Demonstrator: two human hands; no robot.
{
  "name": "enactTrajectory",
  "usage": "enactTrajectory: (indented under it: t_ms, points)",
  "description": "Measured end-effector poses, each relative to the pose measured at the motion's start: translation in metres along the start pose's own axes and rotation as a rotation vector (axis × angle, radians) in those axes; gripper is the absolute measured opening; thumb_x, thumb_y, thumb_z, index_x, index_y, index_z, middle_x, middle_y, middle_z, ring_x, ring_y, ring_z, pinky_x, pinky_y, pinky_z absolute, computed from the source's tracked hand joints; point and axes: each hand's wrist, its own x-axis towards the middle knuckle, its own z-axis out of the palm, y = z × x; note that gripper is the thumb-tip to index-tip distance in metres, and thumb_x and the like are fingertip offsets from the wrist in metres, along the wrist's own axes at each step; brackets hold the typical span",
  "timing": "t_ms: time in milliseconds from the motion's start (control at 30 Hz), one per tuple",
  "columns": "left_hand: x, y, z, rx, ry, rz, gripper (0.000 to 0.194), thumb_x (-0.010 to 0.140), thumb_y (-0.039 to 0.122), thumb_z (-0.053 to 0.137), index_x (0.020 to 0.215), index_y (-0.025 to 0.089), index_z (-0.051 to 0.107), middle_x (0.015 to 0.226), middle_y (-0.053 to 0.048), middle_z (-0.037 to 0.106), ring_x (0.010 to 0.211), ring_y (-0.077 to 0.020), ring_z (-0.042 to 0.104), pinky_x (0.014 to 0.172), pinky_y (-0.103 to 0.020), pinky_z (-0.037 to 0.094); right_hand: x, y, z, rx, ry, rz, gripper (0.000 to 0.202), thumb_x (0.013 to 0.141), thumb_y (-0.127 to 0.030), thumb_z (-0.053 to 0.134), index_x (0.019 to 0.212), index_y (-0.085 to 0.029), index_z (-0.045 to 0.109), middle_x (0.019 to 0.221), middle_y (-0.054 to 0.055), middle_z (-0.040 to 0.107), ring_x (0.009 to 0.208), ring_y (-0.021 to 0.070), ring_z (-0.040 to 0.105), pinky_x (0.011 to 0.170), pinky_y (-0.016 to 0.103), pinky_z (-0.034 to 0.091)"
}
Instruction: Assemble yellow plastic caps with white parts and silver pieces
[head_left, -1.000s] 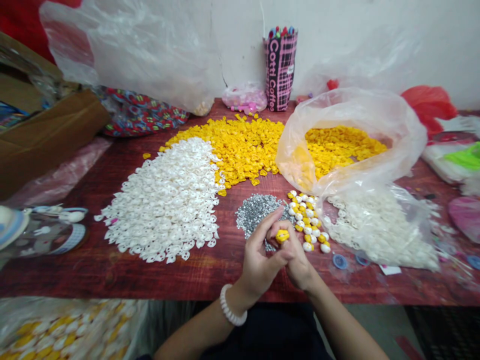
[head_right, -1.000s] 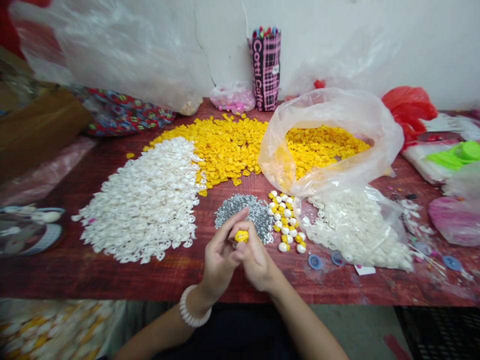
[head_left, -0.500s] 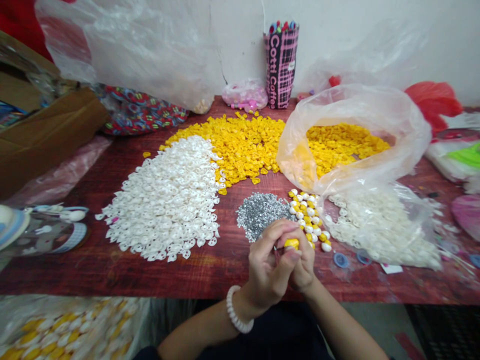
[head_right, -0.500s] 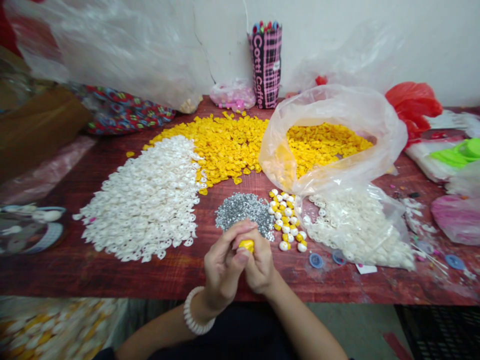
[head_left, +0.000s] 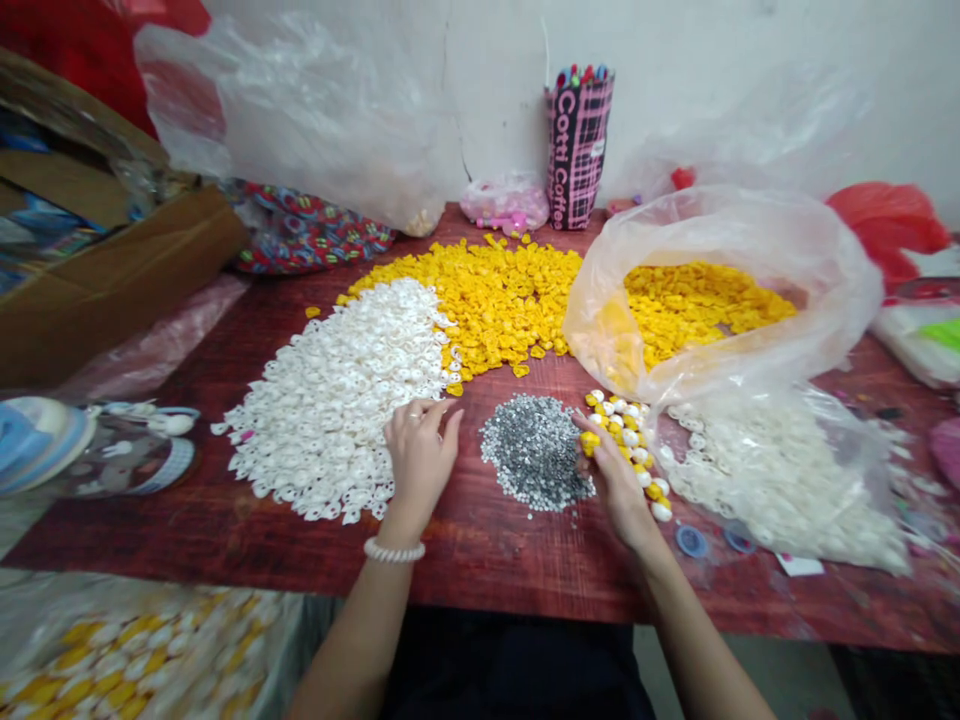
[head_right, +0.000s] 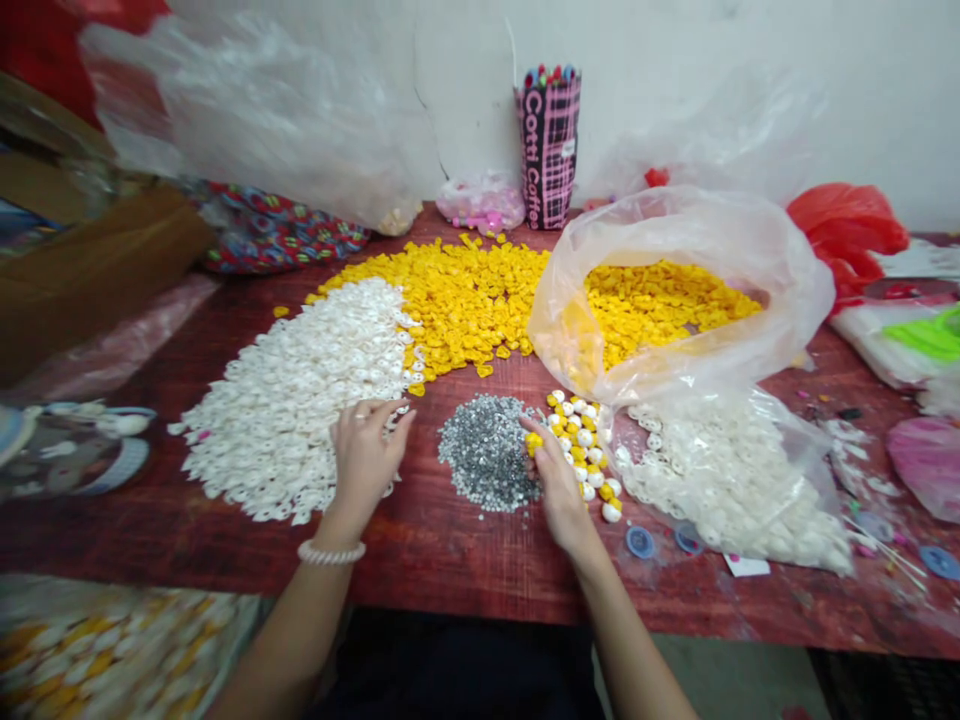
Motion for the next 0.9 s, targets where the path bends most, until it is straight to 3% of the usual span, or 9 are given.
enactTrajectory:
  t_ms: [100,200,567,767,900]
  points:
    - [0.018,-0.022,-0.005,0.343,-0.085,0.066,0.025,0.083,0.03,0.049,0.094,0.019,0.069,0.094,-0.013,0.059,0.096,-0.032,0.047,0.08,-0.046,0.033,-0.002,0.003,-0.002,-0.004,0.001,0.03,0.038,0.088,-0.04,0.047,0.122,-0.024,0.049,0.084,0.002,0.056,0.071,0.0156,0.052,0.068,0.031,0.045]
    - [0.028,-0.026,-0.001,0.481,-0.126,0.112,0.022,0.081,0.028,0.052,0.088,0.018,0.07,0.094,-0.014,0.057,0.095,-0.0315,0.045,0.077,-0.044,0.032,-0.006,0.001,0.002,0.036,0.047,0.028,0.035,0.084,-0.037,0.055,0.116,-0.024,0.051,0.088,0.002,0.057,0.073,0.0152,0.053,0.068,0.029,0.046]
    - [0.029,-0.028,0.008,0.513,-0.166,0.186,0.018,0.08,0.024,0.051,0.086,0.017,0.067,0.095,-0.013,0.058,0.098,-0.0308,0.046,0.079,-0.043,0.032,-0.016,-0.013,0.007,0.013,0.078,-0.012,0.027,0.079,-0.035,0.061,0.103,-0.022,0.058,0.086,0.003,0.061,0.076,0.0155,0.058,0.068,0.029,0.051]
    - [0.031,-0.032,0.002,0.256,-0.158,0.16,0.016,0.083,0.027,0.05,0.08,0.018,0.063,0.093,-0.011,0.061,0.096,-0.0278,0.051,0.085,-0.042,0.036,-0.017,-0.022,0.009,0.026,0.062,-0.054,0.027,0.08,-0.034,0.061,0.104,-0.023,0.058,0.085,0.003,0.062,0.073,0.0148,0.058,0.063,0.028,0.051]
    - [0.018,-0.015,0.003,-0.421,-0.181,-0.038,0.018,0.083,0.034,0.05,0.087,0.018,0.056,0.093,-0.008,0.065,0.087,-0.0206,0.062,0.081,-0.037,0.045,-0.017,-0.029,0.012,0.023,0.064,-0.102,0.025,0.08,-0.032,0.061,0.104,-0.023,0.059,0.089,0.004,0.063,0.075,0.0147,0.06,0.064,0.028,0.052]
